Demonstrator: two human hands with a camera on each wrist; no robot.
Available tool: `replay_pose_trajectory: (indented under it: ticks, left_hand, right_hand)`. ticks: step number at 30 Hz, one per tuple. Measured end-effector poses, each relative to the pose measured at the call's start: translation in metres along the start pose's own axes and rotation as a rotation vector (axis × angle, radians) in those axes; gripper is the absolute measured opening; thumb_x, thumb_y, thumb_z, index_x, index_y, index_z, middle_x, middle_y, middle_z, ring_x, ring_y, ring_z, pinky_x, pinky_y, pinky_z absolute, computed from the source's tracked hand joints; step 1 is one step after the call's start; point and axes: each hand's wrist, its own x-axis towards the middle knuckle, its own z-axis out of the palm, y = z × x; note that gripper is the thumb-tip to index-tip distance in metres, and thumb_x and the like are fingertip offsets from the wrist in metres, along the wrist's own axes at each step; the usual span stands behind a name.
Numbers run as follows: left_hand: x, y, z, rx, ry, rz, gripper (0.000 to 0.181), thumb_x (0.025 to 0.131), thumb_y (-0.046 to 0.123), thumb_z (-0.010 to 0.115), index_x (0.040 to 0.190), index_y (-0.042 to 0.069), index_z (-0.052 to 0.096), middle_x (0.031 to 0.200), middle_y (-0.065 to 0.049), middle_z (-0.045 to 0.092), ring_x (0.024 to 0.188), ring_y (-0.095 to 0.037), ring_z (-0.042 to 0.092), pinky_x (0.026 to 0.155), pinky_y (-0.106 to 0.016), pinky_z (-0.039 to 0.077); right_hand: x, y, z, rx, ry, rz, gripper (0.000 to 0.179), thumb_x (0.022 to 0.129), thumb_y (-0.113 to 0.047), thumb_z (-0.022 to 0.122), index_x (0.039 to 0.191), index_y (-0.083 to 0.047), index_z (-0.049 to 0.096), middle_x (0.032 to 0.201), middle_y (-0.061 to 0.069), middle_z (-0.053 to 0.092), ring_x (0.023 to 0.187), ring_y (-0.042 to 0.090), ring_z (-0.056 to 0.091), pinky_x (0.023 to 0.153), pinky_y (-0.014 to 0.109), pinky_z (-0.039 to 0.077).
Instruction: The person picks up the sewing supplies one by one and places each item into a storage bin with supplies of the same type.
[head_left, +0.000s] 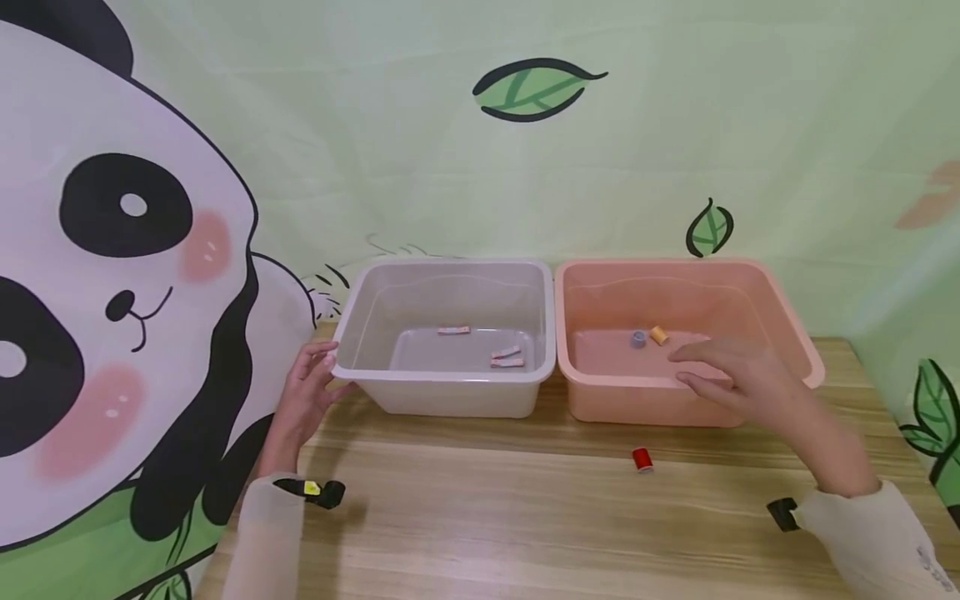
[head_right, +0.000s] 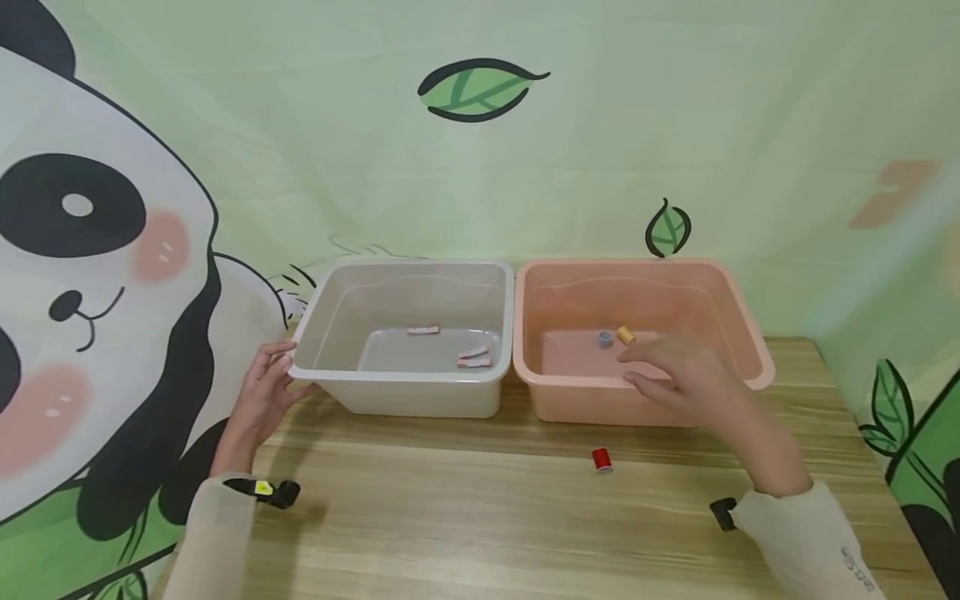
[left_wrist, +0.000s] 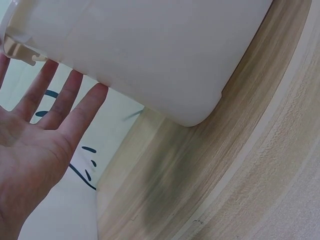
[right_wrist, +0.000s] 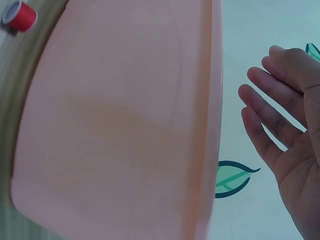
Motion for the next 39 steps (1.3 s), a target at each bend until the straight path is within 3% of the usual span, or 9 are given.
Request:
replay_pose_trajectory:
  ticks: [6,9,12,16,22,27,30,34,39]
  left_hand:
    - [0.001,0.001,0.002,-0.03,-0.004,0.01,0.02,0.108,0.017,0.051,0.127,0.021,0.055,0.135,-0.001,0.052,0.119,-0.019,0.058,0.091,-0.042,0.058]
    - [0.001,-0.001,0.002,-0.037,-0.002,0.001,0.018,0.108,0.016,0.051,0.125,0.022,0.055,0.134,-0.001,0.052,0.118,-0.019,0.059,0.091,-0.043,0.058]
    - [-0.002,-0.003,0.001,-0.034,-0.007,-0.006,0.019,0.108,0.015,0.05,0.125,0.022,0.055,0.134,-0.002,0.05,0.119,-0.019,0.058,0.093,-0.044,0.057]
    - [-0.005,-0.004,0.0,-0.029,0.0,-0.003,0.018,0.108,0.015,0.049,0.123,0.024,0.055,0.134,-0.001,0.051,0.118,-0.018,0.059,0.09,-0.042,0.058]
    - [-0.004,-0.004,0.0,-0.058,-0.03,-0.002,0.02,0.108,0.014,0.049,0.125,0.023,0.056,0.133,-0.002,0.051,0.117,-0.018,0.059,0.092,-0.045,0.057]
    - [-0.002,-0.003,-0.001,-0.037,-0.011,-0.007,0.019,0.108,0.015,0.049,0.123,0.024,0.056,0.133,-0.002,0.05,0.117,-0.018,0.059,0.092,-0.046,0.057]
    - [-0.001,-0.001,-0.001,-0.032,-0.011,-0.004,0.019,0.108,0.015,0.05,0.125,0.023,0.056,0.134,-0.002,0.051,0.117,-0.019,0.06,0.094,-0.049,0.056]
    - [0.0,0.0,0.0,-0.03,-0.009,0.0,0.019,0.108,0.015,0.05,0.125,0.022,0.055,0.134,-0.002,0.051,0.117,-0.019,0.06,0.095,-0.051,0.055]
    - [-0.002,0.001,-0.001,-0.031,-0.006,0.004,0.018,0.108,0.016,0.05,0.124,0.023,0.055,0.134,-0.002,0.051,0.116,-0.018,0.06,0.093,-0.047,0.057]
  right_hand:
    - [-0.02,-0.024,0.005,-0.01,-0.027,0.155,0.035,0.084,-0.01,0.082,0.117,-0.018,0.073,0.112,-0.006,0.074,0.102,0.019,0.067,0.098,0.002,0.034]
    - [-0.033,-0.032,0.013,-0.003,-0.019,0.186,0.037,0.082,-0.01,0.084,0.116,-0.019,0.074,0.111,-0.008,0.073,0.104,0.017,0.067,0.1,0.001,0.032]
    - [-0.047,-0.036,0.025,0.006,0.009,0.171,0.038,0.078,-0.009,0.086,0.113,-0.018,0.075,0.108,-0.007,0.074,0.101,0.014,0.069,0.097,0.002,0.038]
    - [-0.066,-0.039,0.044,0.032,0.026,0.19,0.04,0.074,-0.005,0.087,0.11,-0.018,0.076,0.105,-0.005,0.075,0.093,0.01,0.071,0.082,0.005,0.047]
    - [-0.093,-0.038,0.07,0.111,0.029,0.332,0.038,0.076,-0.004,0.086,0.109,-0.019,0.076,0.103,-0.004,0.076,0.093,0.007,0.07,0.075,0.008,0.051]
    - [-0.104,-0.032,0.097,0.237,0.008,0.39,0.029,0.081,0.0,0.082,0.108,-0.01,0.075,0.1,0.002,0.076,0.089,0.008,0.071,0.07,0.021,0.059]
    - [-0.106,-0.03,0.111,0.286,-0.021,0.459,0.026,0.084,-0.006,0.082,0.109,-0.009,0.076,0.102,0.002,0.076,0.09,0.011,0.072,0.073,0.026,0.061]
    - [-0.107,-0.028,0.123,0.254,-0.091,0.571,0.031,0.084,-0.025,0.085,0.112,-0.015,0.076,0.106,-0.002,0.076,0.094,0.015,0.071,0.078,0.032,0.059]
    - [-0.106,-0.024,0.129,0.161,-0.143,0.591,0.043,0.082,-0.036,0.086,0.119,-0.016,0.074,0.111,0.001,0.075,0.098,0.023,0.069,0.082,0.043,0.056]
